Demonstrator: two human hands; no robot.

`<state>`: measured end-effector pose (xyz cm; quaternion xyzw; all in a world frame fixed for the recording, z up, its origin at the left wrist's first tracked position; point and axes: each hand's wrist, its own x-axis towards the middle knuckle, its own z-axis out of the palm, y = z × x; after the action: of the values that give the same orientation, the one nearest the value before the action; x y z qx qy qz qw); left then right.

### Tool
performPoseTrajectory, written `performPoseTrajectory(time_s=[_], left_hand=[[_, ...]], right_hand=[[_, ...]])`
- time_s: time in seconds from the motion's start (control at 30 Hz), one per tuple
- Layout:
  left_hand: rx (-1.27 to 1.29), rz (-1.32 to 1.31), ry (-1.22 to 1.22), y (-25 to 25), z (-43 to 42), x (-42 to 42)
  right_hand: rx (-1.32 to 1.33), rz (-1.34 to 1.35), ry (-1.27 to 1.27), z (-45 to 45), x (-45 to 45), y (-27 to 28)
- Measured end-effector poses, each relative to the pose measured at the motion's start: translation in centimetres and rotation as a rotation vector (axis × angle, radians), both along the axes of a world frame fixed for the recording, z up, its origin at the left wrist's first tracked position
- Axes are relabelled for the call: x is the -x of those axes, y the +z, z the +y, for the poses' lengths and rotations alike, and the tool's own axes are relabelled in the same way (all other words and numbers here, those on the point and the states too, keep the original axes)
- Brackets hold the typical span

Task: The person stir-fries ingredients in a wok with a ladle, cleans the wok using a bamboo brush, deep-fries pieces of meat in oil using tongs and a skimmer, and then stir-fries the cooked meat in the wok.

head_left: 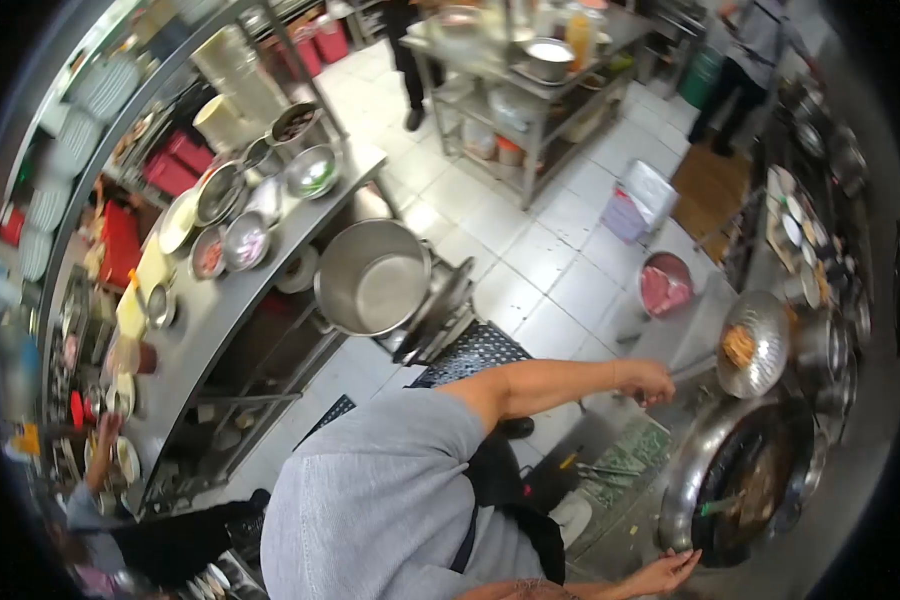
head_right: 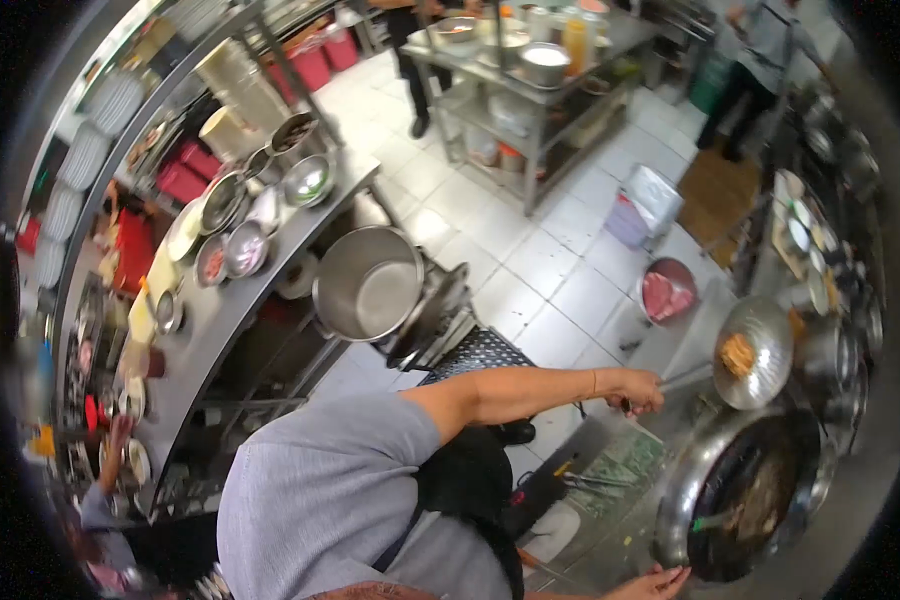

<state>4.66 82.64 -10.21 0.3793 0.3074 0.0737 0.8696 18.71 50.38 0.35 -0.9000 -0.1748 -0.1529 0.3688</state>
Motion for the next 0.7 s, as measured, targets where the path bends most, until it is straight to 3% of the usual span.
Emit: performPoseTrajectory(time_s=[0.07, 0.13, 0.33, 0.37, 0.43, 0.57, 0.7], left_hand=[[-0.067, -0.129, 0.003, 0.4, -1.5, 4.3], [-0.099, -0.095, 0.048, 1.2, -3.5, 9.4], [0.095, -0.14, 0.273, 0.1, -10.3, 23.2], [0.171, -0.14, 0.331, 0.5, -11.0, 25.7], [0.065, -0.185, 0.397, -1.5, -11.7, 30.7], [-0.026, -0.221, 0.733, 4.0, -13.3, 44.7], [-0.352, 0.002, 1.121, 6.8, -14.5, 57.5]], right_hand=[[-0.031, -0.451, 0.343, 3.6, 4.8, 3.7], [0.005, -0.598, 0.441, 4.6, 5.7, 2.8], [-0.018, -0.483, 0.611, 8.6, 11.0, 2.1], [0.009, -0.264, 0.621, 9.0, 11.9, 1.8], [0.062, 0.014, 0.641, 10.0, 13.9, 1.4], [0.012, 0.092, 0.824, 11.7, 20.7, 0.3], [0.012, 0.144, 0.972, 13.2, 26.0, -1.7]])
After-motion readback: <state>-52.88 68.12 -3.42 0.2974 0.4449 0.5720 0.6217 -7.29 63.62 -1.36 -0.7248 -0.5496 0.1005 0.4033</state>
